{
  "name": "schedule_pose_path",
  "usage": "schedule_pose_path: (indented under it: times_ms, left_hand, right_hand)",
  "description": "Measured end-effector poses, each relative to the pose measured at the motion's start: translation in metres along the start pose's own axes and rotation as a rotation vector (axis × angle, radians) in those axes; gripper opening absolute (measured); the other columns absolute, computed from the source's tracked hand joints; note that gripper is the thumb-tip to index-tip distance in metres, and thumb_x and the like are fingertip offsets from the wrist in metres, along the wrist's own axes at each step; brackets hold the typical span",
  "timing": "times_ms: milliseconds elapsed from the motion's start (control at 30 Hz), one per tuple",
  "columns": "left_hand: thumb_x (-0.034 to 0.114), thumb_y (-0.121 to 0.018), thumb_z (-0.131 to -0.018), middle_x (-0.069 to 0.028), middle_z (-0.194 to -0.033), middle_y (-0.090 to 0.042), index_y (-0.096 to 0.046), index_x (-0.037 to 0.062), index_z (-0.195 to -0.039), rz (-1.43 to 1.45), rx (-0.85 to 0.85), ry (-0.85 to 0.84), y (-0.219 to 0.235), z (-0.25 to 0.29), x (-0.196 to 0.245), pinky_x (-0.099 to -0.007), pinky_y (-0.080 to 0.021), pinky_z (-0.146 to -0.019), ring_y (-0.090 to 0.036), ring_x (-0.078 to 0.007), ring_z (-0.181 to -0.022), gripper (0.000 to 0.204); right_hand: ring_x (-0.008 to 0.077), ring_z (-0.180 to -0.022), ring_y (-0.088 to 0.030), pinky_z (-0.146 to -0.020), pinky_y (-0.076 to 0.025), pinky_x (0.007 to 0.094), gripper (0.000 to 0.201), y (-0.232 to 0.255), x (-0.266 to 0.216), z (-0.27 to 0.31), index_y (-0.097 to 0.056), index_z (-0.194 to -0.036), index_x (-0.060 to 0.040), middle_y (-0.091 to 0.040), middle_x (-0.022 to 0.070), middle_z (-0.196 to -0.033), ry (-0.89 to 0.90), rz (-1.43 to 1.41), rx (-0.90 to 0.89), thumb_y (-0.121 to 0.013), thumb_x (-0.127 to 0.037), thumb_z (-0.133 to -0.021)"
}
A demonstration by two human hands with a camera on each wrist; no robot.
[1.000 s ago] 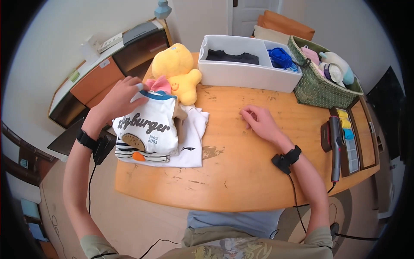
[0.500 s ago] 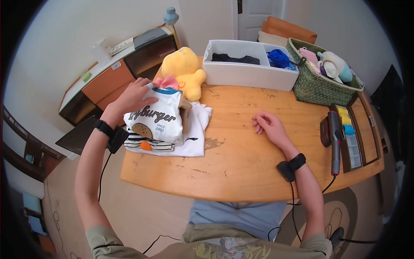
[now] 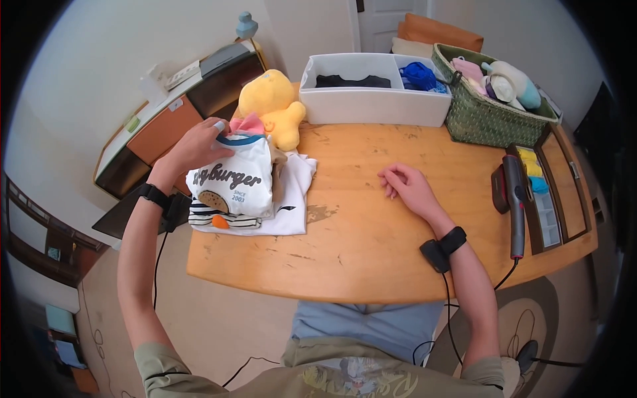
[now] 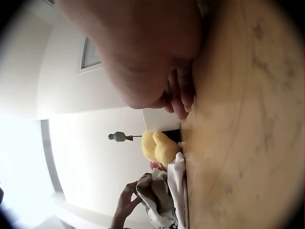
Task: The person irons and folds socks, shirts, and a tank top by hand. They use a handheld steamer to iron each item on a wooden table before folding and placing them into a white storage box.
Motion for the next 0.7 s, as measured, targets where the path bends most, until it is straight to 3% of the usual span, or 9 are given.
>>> schedule_pose_path:
  times_ms: [33, 133, 233, 333, 533, 567, 700]
  left_hand:
    - [0.025, -0.080, -0.088, -0.0180, -0.120, -0.063, -0.063, 0.0022, -0.122, 0.049, -0.061, 0.064, -0.003, 0.000, -0.001, -0.0438, -0.046, -0.108, -0.057, -0.0365, -0.123, 0.044]
    - [0.024, -0.077, -0.091, -0.0199, -0.121, -0.063, -0.062, 0.0009, -0.127, 0.088, -0.054, 0.029, -0.008, 0.004, 0.010, -0.0439, -0.049, -0.105, -0.060, -0.0393, -0.119, 0.046]
    - [0.022, -0.077, -0.091, -0.0203, -0.122, -0.063, -0.061, 0.0006, -0.130, -0.044, -0.001, -0.143, -0.013, 0.005, 0.017, -0.0449, -0.050, -0.103, -0.061, -0.0405, -0.118, 0.047]
    - [0.017, -0.075, -0.091, -0.0204, -0.125, -0.063, -0.059, 0.0011, -0.126, 0.020, -0.001, -0.110, -0.012, 0.008, 0.011, -0.0453, -0.049, -0.103, -0.060, -0.0412, -0.119, 0.042]
    - [0.007, -0.070, -0.085, -0.0193, -0.121, -0.062, -0.055, 0.0029, -0.116, 0.233, 0.256, -0.215, -0.001, 0.046, 0.003, -0.0446, -0.048, -0.104, -0.059, -0.0405, -0.118, 0.034]
    - [0.004, -0.065, -0.080, -0.0191, -0.121, -0.061, -0.054, 0.0030, -0.118, 0.254, 0.246, -0.218, -0.005, 0.050, -0.002, -0.0452, -0.048, -0.103, -0.059, -0.0406, -0.117, 0.040]
    - [0.001, -0.063, -0.074, -0.0189, -0.116, -0.060, -0.055, 0.0026, -0.113, 0.139, 0.373, -0.288, -0.001, 0.074, 0.007, -0.0471, -0.047, -0.105, -0.058, -0.0425, -0.113, 0.040]
  right_hand:
    - [0.0088, -0.074, -0.064, -0.067, -0.052, 0.0243, 0.021, 0.000, 0.001, 0.000, -0.068, -0.112, 0.0003, -0.068, 0.0029, -0.091, 0.003, -0.005, -0.001, -0.058, -0.018, -0.108]
    - [0.0088, -0.074, -0.065, -0.066, -0.052, 0.0244, 0.021, -0.001, 0.004, -0.001, -0.068, -0.112, 0.0002, -0.068, 0.0030, -0.091, 0.013, -0.008, -0.006, -0.058, -0.017, -0.108]
    - [0.0088, -0.074, -0.065, -0.066, -0.052, 0.0244, 0.020, 0.000, 0.004, -0.001, -0.068, -0.112, 0.0002, -0.068, 0.0032, -0.090, 0.018, 0.008, -0.004, -0.058, -0.017, -0.108]
    - [0.0088, -0.074, -0.065, -0.066, -0.052, 0.0242, 0.020, 0.000, 0.004, -0.001, -0.068, -0.112, 0.0002, -0.068, 0.0034, -0.090, 0.024, 0.004, -0.003, -0.058, -0.016, -0.108]
    - [0.0088, -0.073, -0.065, -0.066, -0.052, 0.0242, 0.020, 0.000, 0.001, 0.002, -0.068, -0.112, 0.0004, -0.068, 0.0035, -0.090, 0.021, 0.017, 0.008, -0.058, -0.016, -0.108]
    - [0.0088, -0.073, -0.065, -0.066, -0.052, 0.0242, 0.020, -0.001, 0.001, 0.002, -0.068, -0.112, 0.0005, -0.068, 0.0035, -0.089, 0.025, 0.019, 0.008, -0.058, -0.016, -0.108]
    - [0.0090, -0.073, -0.064, -0.066, -0.052, 0.0243, 0.020, -0.001, 0.000, 0.002, -0.068, -0.112, 0.0005, -0.067, 0.0034, -0.089, 0.014, 0.014, 0.008, -0.058, -0.016, -0.108]
Point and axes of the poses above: each hand's wrist, its own z-axis away from the middle knuckle, its own y-axis out of the back of the hand, x = y × z, the point moved 10 cm from there along -z, towards the middle knuckle
